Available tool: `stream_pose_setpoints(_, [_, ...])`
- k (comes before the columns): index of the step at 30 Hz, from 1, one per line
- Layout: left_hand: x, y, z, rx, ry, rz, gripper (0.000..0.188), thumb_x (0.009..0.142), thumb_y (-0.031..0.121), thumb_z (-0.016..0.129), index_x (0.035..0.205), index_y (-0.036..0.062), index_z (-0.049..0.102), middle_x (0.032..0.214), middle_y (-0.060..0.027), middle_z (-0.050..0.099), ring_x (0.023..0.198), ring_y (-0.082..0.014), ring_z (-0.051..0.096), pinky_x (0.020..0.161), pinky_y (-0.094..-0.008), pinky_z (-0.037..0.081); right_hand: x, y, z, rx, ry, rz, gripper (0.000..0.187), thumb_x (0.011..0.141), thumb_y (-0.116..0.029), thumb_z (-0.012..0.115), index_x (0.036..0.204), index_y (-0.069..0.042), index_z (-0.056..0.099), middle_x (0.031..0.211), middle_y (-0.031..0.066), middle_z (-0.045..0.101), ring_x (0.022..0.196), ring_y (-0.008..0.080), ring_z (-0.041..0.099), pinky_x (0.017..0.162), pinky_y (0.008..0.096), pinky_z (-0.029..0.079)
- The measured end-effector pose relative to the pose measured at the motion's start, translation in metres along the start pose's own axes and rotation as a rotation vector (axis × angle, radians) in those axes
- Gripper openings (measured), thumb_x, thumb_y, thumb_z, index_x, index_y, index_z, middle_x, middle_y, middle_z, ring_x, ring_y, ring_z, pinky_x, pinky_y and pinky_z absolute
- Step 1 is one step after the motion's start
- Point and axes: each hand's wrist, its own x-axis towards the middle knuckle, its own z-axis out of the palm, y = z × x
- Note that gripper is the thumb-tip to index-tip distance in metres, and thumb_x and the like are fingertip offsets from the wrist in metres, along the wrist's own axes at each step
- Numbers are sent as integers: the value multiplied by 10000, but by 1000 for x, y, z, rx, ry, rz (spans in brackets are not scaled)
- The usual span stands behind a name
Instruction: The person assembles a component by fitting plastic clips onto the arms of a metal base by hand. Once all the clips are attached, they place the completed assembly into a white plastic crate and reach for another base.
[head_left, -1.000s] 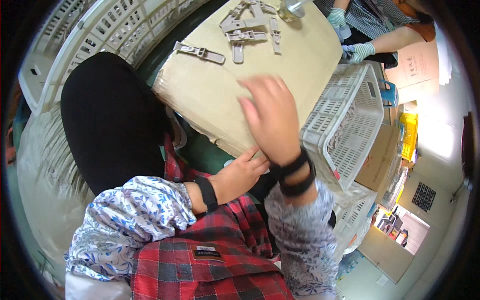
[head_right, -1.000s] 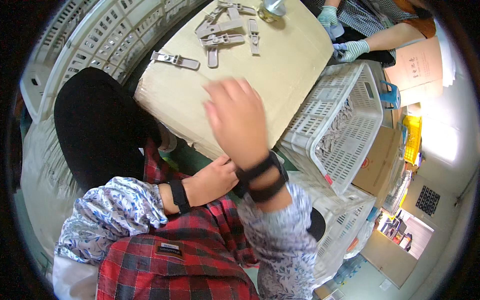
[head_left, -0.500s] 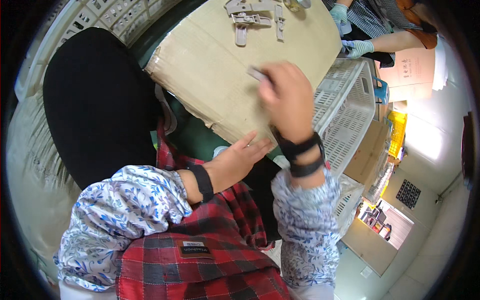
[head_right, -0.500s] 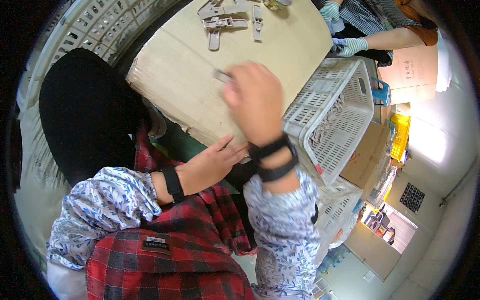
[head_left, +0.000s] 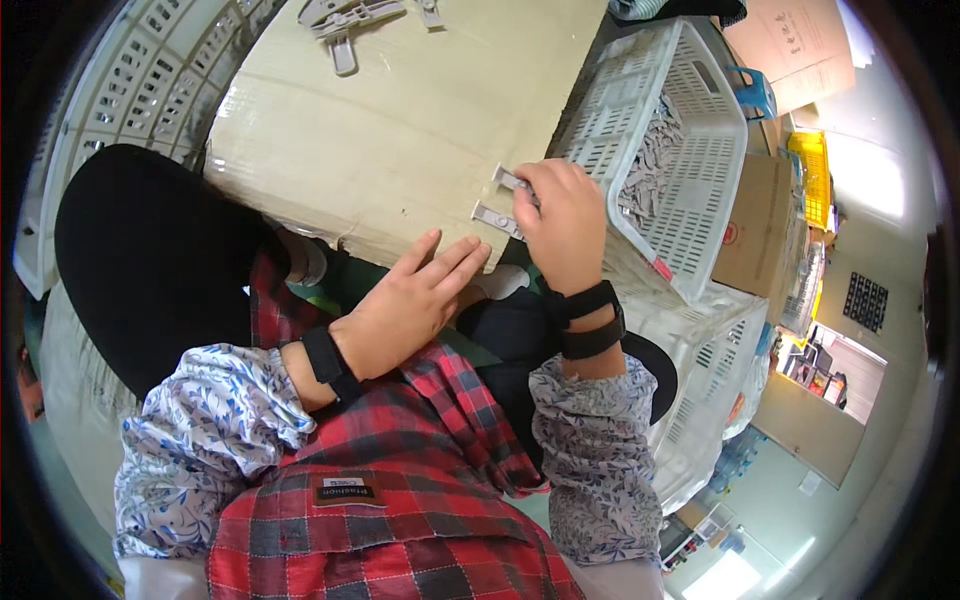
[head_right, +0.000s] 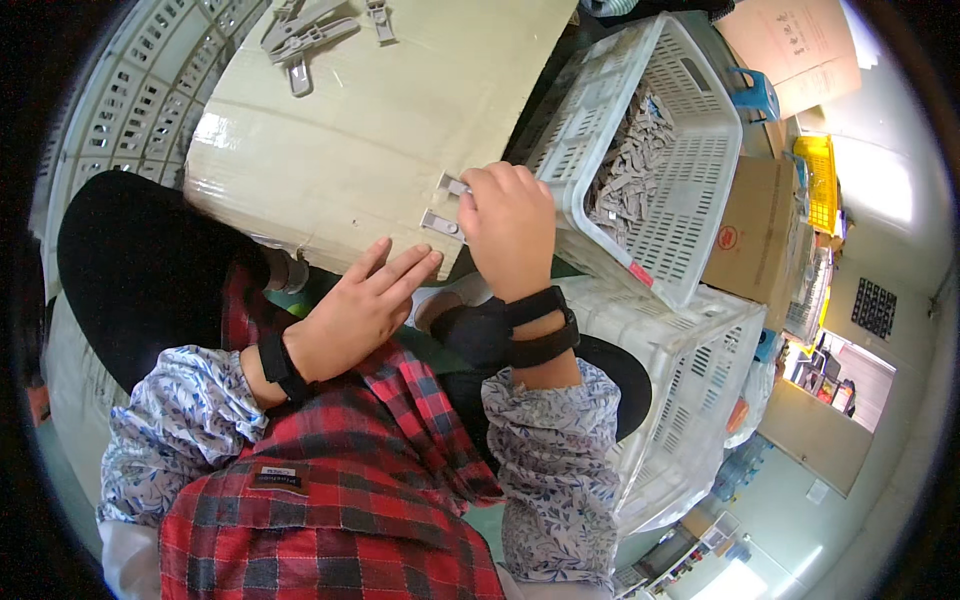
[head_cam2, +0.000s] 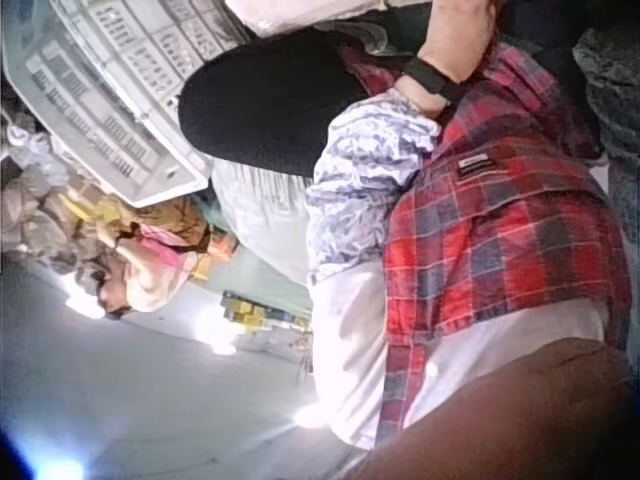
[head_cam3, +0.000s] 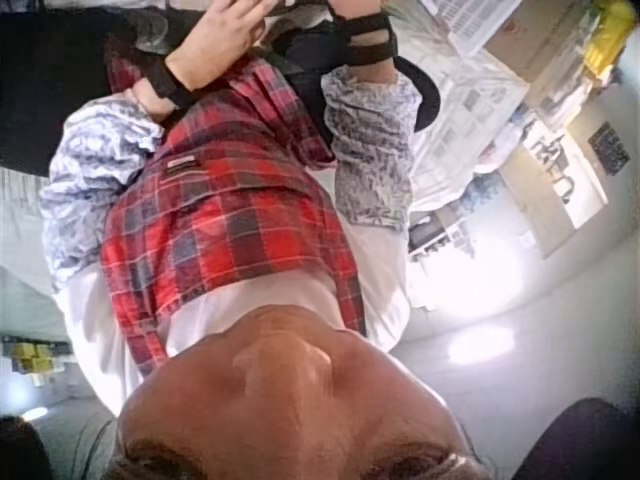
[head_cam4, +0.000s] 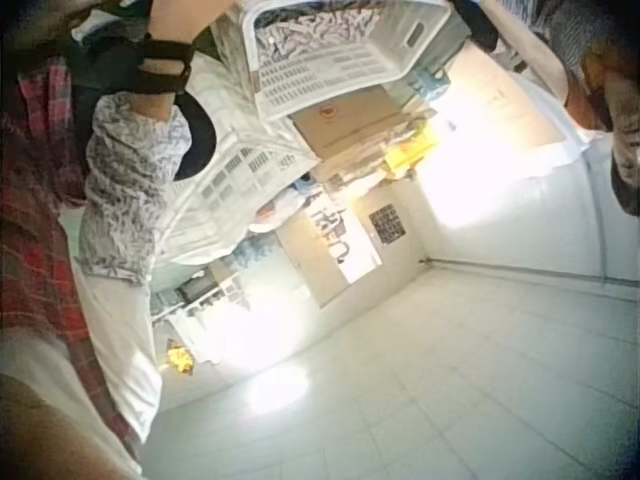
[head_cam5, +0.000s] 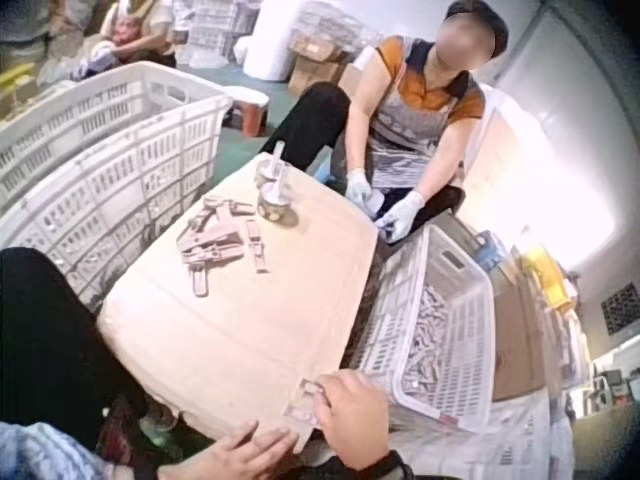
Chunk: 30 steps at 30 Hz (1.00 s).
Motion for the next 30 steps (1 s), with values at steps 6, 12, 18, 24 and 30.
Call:
stream_pose_setpoints(6, [-2,-1,0,-12,-6,-11,421,910,190,586,1288,8,610,1522,-96,426,1437,-245,360,1188,-487,282,-1,-1,6,-7,-72,-16,157,773,-98,678,928,-80,666,868,62,607,867,275,591,768,419,452])
stream_pose_setpoints(12, [-3,-1,-1,34,-23,-19,434,906,198,593,1303,23,605,1531,-90,418,1444,-237,353,1196,-487,268,1,-2,7,-20,-84,-19,146,773,-101,682,916,-79,663,868,57,606,866,273,588,770,418,448])
stream_pose_setpoints(18, [-2,-1,-1,-22,-17,-31,445,910,197,596,1317,18,594,1531,-85,419,1443,-234,356,1198,-481,264,2,-3,6,-35,-92,-33,146,769,-94,686,912,-76,662,873,61,606,871,275,588,778,415,451])
stream_pose_setpoints(24, [0,-1,-2,-29,-12,-34,471,911,199,596,1343,14,570,1533,-91,414,1446,-238,350,1198,-482,264,1,-4,7,9,-94,-8,130,772,-64,675,901,-57,659,892,83,607,881,302,582,781,433,467])
stream_pose_setpoints(30, [-4,-1,2,25,-12,-43,519,909,221,596,1379,8,535,1532,-109,409,1436,-250,359,1193,-486,269,2,-6,8,33,-117,17,139,769,-34,664,908,-35,658,902,112,607,883,328,581,770,436,486])
